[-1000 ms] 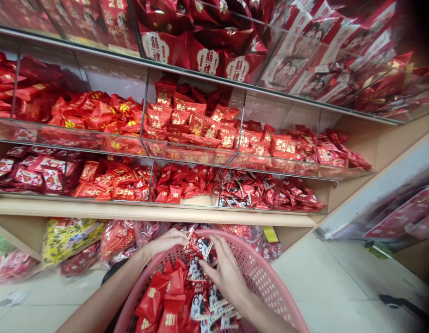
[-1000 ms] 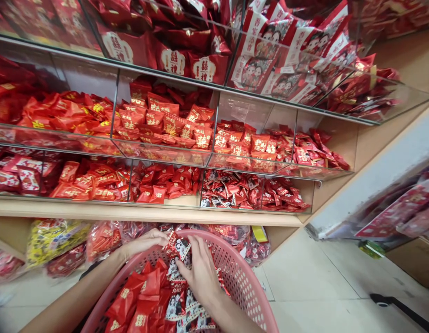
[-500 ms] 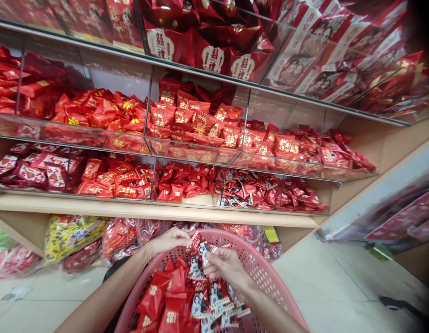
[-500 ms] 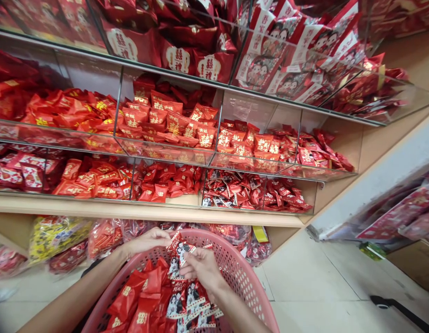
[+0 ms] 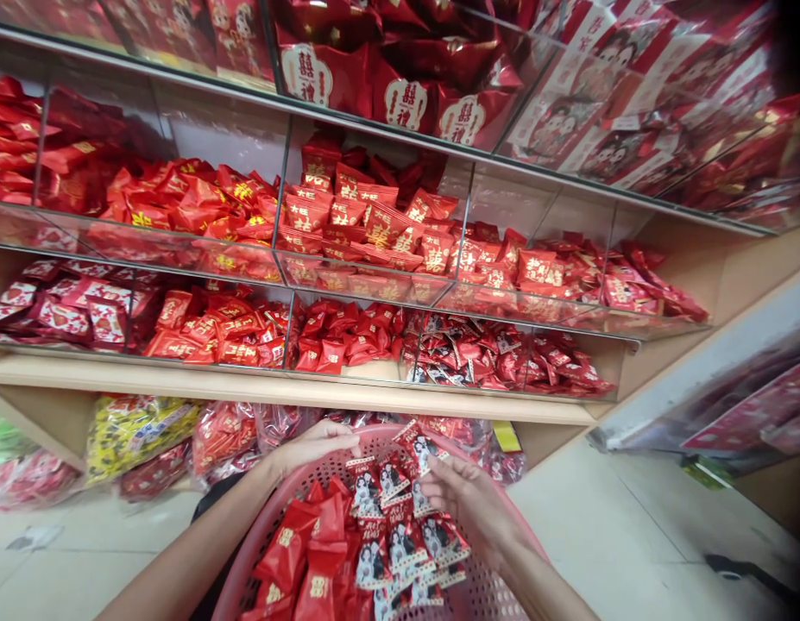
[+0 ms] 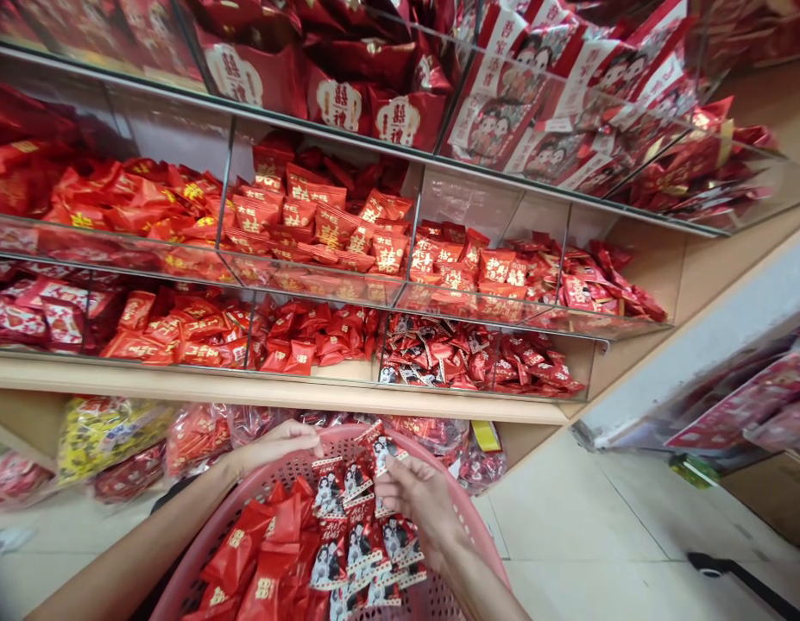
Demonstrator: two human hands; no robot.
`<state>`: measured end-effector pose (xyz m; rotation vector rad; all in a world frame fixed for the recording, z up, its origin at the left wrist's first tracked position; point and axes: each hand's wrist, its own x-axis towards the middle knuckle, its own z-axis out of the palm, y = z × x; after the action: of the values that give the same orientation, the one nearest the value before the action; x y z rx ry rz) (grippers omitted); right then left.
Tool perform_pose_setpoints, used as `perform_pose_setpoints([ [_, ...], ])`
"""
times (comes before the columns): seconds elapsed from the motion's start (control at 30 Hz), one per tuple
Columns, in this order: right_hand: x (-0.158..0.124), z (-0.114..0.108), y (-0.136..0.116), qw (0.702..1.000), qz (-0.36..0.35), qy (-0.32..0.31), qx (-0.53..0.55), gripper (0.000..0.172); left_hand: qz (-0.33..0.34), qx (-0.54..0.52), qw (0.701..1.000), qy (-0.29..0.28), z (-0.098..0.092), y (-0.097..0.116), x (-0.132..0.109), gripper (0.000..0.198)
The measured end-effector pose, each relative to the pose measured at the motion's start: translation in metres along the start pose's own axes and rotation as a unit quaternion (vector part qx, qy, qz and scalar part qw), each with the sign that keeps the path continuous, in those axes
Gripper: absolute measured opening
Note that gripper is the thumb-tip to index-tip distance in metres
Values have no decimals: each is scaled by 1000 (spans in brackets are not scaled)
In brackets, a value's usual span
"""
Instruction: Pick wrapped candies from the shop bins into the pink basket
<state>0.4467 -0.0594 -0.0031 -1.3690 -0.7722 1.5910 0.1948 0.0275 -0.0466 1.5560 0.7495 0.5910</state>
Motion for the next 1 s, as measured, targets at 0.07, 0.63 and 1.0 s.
perform_pose_setpoints([
  [0.07,-5,-8,3,999,28,17,23,30,-1,-6,1000,2,1,2,-1,31],
  [0.63,-5,-2,33,993,71,74,60,31,3,-22,1000,-3,2,6,0,31],
  [1.0,-6,1,35,990,118,77,15,29,3,-2,1000,-1,2,6,0,32],
])
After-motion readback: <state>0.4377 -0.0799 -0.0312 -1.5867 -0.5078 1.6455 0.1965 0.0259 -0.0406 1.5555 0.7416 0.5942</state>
